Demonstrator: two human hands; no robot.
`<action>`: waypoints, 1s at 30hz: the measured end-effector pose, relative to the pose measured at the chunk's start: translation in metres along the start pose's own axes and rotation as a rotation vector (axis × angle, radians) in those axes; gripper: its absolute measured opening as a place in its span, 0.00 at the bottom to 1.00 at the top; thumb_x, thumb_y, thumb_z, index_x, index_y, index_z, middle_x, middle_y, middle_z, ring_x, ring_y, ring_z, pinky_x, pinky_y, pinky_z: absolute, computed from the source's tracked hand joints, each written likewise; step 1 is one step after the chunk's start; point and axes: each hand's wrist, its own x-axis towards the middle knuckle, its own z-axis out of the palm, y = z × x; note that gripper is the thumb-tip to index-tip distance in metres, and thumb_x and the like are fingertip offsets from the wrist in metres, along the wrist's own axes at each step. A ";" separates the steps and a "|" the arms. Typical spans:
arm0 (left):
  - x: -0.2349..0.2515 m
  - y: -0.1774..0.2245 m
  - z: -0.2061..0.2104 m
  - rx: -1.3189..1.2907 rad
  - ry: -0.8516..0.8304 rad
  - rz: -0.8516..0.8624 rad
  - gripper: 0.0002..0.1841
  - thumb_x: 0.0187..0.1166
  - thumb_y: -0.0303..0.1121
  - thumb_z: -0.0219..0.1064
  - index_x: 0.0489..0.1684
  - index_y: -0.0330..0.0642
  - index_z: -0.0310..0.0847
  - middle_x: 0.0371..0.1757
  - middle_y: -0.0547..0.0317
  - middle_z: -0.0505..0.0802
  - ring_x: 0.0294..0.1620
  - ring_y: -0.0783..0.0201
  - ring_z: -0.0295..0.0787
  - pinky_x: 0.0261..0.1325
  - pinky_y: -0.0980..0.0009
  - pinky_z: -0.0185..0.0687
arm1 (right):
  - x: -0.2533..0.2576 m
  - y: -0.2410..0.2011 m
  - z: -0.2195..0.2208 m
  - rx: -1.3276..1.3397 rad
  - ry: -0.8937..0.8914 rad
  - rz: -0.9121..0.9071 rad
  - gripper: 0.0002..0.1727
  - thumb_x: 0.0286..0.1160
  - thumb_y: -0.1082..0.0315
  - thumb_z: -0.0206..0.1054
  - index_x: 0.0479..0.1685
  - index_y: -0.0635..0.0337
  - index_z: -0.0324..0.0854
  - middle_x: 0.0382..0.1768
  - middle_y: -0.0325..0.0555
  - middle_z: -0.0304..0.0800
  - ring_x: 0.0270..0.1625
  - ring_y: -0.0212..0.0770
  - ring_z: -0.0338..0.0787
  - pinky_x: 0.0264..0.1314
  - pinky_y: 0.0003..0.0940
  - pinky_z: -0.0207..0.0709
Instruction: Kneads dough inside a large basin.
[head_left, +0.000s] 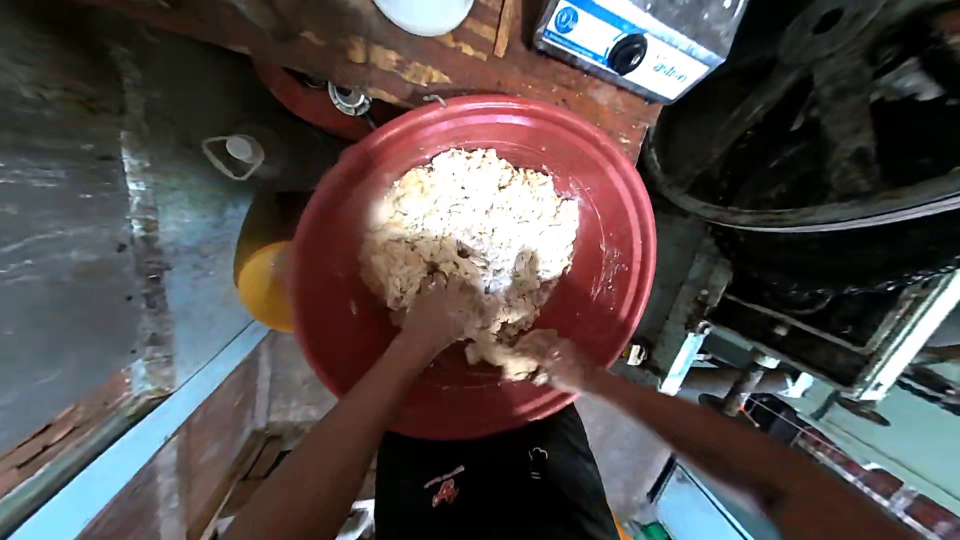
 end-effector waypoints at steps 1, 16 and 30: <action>-0.012 -0.001 -0.006 0.067 0.043 0.032 0.34 0.78 0.46 0.69 0.86 0.47 0.68 0.81 0.36 0.76 0.84 0.32 0.67 0.75 0.34 0.73 | -0.006 0.029 -0.037 -0.119 -0.039 -0.015 0.34 0.65 0.56 0.79 0.78 0.43 0.80 0.80 0.50 0.78 0.83 0.59 0.74 0.82 0.68 0.68; 0.020 -0.085 -0.015 0.127 0.435 -0.046 0.41 0.71 0.51 0.76 0.88 0.56 0.66 0.92 0.45 0.62 0.90 0.28 0.52 0.76 0.22 0.59 | 0.057 0.073 -0.209 -0.872 0.136 -0.055 0.18 0.73 0.69 0.74 0.61 0.61 0.86 0.72 0.59 0.81 0.82 0.66 0.72 0.87 0.68 0.59; 0.028 -0.086 -0.020 0.011 0.413 -0.053 0.37 0.76 0.47 0.74 0.88 0.57 0.66 0.92 0.41 0.61 0.88 0.23 0.52 0.74 0.19 0.57 | 0.135 -0.001 -0.253 -0.836 0.061 -0.005 0.18 0.74 0.77 0.68 0.63 0.62 0.86 0.73 0.62 0.80 0.80 0.68 0.73 0.80 0.70 0.66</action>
